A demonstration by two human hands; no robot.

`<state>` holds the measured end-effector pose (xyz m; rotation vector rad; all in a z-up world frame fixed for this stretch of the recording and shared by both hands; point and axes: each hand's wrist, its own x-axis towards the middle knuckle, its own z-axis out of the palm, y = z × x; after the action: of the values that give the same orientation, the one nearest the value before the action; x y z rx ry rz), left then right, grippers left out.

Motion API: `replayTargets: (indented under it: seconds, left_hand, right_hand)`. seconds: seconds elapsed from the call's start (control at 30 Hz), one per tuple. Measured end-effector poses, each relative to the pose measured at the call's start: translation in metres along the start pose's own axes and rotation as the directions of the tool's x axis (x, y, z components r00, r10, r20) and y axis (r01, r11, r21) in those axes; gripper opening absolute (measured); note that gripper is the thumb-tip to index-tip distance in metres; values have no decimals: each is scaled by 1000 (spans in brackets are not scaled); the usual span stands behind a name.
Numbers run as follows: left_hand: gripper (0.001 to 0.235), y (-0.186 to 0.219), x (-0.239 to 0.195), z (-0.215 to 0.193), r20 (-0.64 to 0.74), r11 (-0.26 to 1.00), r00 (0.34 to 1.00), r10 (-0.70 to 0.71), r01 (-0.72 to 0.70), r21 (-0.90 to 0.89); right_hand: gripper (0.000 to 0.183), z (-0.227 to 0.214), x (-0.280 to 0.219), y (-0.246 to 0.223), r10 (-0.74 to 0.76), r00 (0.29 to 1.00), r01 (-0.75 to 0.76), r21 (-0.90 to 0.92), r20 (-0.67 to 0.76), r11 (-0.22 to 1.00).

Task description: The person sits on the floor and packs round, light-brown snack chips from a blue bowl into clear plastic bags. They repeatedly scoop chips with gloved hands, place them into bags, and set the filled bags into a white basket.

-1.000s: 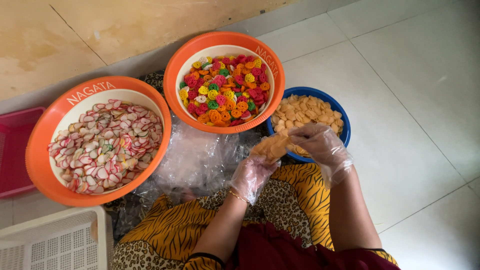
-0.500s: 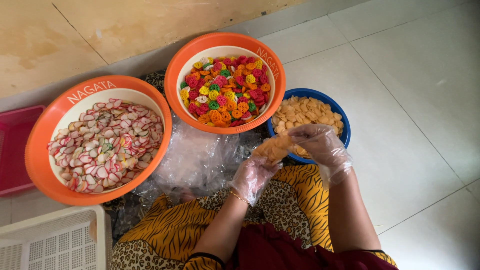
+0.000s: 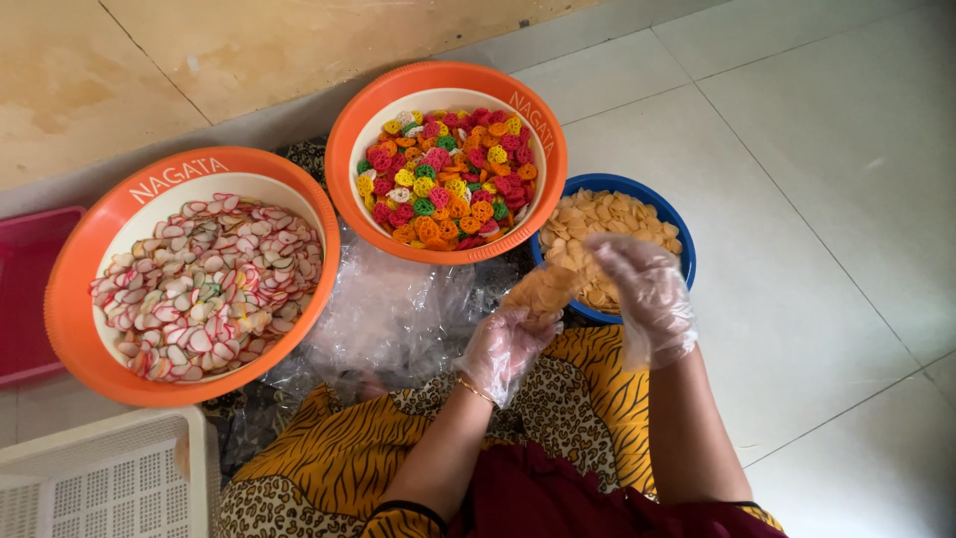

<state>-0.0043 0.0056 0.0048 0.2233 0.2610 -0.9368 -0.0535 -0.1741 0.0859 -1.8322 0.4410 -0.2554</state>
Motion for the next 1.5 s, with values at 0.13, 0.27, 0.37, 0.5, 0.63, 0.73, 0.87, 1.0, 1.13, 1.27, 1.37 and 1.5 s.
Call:
replayTargets:
  seconds: [0.13, 0.27, 0.37, 0.5, 0.63, 0.73, 0.87, 1.0, 1.13, 1.27, 1.37, 1.5]
  left_hand:
    - [19, -8, 19, -27, -23, 999, 999, 36, -36, 4]
    - [27, -10, 7, -2, 32, 998, 999, 14, -15, 56]
    - [33, -17, 8, 3, 81, 991, 997, -5, -6, 136]
    - [60, -15, -17, 45, 187, 928, 982, -3, -67, 366]
    - [52, -12, 10, -12, 116, 926, 988, 97, -132, 353]
    - [68, -13, 15, -4, 141, 742, 976, 169, -220, 634]
    - [37, -17, 7, 37, 128, 377, 872, 472, -332, 865]
    - [13, -3, 24, 25, 161, 118, 816, 555, -269, 956]
    - [13, -1, 17, 27, 152, 94, 812, 564, -246, 965]
    - [8, 7, 5, 32, 238, 49, 746, 621, -341, 939]
    - [6, 19, -15, 41, 284, 6, 719, 634, -372, 928]
    - [12, 44, -58, 45, 343, -34, 602, 722, -464, 885]
  right_hand:
    - [64, 4, -6, 25, -48, 997, 65, 309, -60, 949]
    - [100, 21, -18, 25, 11, 994, -51, 388, 105, 920]
    - [78, 33, -29, 13, 28, 995, -64, 416, 91, 907]
    - [29, 42, -22, 6, 190, 968, -137, 292, -163, 947]
    - [21, 40, -12, 32, 153, 930, -13, 385, -335, 923]
    - [17, 29, -7, 45, 56, 928, 85, 359, -367, 930]
    - [7, 40, -16, 21, -36, 973, 80, 187, -229, 979]
    - [15, 40, -12, 48, -105, 973, 144, 182, -204, 973]
    - [9, 44, -29, -4, -76, 977, 132, 283, -198, 950]
    - [21, 42, -24, 0, -149, 988, 154, 249, -38, 956]
    - [16, 49, -13, 16, -190, 982, 184, 208, 10, 961]
    - [24, 78, -3, 7, -318, 937, 286, 202, 145, 937]
